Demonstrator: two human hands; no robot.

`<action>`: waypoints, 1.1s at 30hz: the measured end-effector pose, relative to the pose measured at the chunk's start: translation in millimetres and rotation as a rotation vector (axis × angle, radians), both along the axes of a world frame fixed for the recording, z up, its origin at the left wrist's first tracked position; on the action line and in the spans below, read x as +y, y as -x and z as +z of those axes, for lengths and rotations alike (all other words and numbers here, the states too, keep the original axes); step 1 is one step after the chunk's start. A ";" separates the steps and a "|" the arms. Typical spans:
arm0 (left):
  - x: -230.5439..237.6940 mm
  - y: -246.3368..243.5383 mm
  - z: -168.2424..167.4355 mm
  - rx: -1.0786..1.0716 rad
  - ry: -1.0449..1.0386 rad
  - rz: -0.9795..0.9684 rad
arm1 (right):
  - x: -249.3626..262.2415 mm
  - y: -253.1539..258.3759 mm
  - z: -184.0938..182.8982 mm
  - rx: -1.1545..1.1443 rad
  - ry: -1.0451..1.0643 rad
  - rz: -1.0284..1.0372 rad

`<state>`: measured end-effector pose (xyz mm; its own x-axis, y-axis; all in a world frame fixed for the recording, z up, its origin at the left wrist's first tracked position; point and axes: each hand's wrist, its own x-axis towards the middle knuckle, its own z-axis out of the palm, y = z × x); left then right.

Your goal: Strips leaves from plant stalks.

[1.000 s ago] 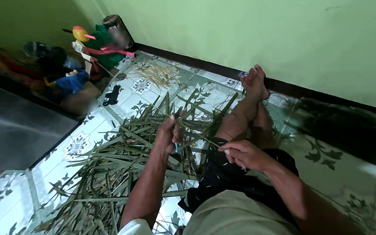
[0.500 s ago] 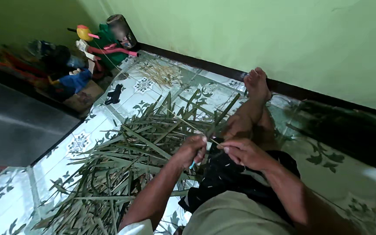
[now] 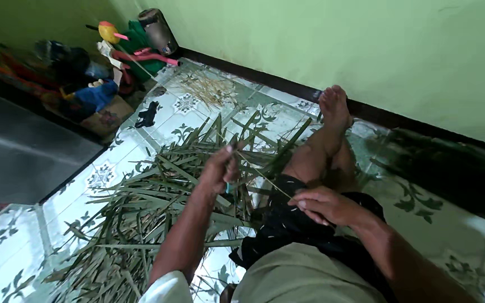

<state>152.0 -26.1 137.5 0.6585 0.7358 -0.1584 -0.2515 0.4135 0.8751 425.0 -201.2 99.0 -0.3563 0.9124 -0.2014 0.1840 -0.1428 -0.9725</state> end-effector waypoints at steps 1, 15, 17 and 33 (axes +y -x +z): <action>7.5 3.6 -2.2 -0.050 0.023 0.015 | -0.5 -3.8 0.6 -0.041 -0.016 0.006; -14.1 -6.5 -5.3 0.051 0.060 -0.117 | -16.5 -31.3 0.7 -0.383 -0.276 -0.141; -18.5 -7.8 4.0 0.142 0.017 -0.102 | -24.4 -40.4 3.0 -0.421 -0.256 -0.127; -24.4 -75.1 -113.2 0.539 0.085 -0.151 | -107.9 -107.2 -35.2 -0.149 -0.328 -0.633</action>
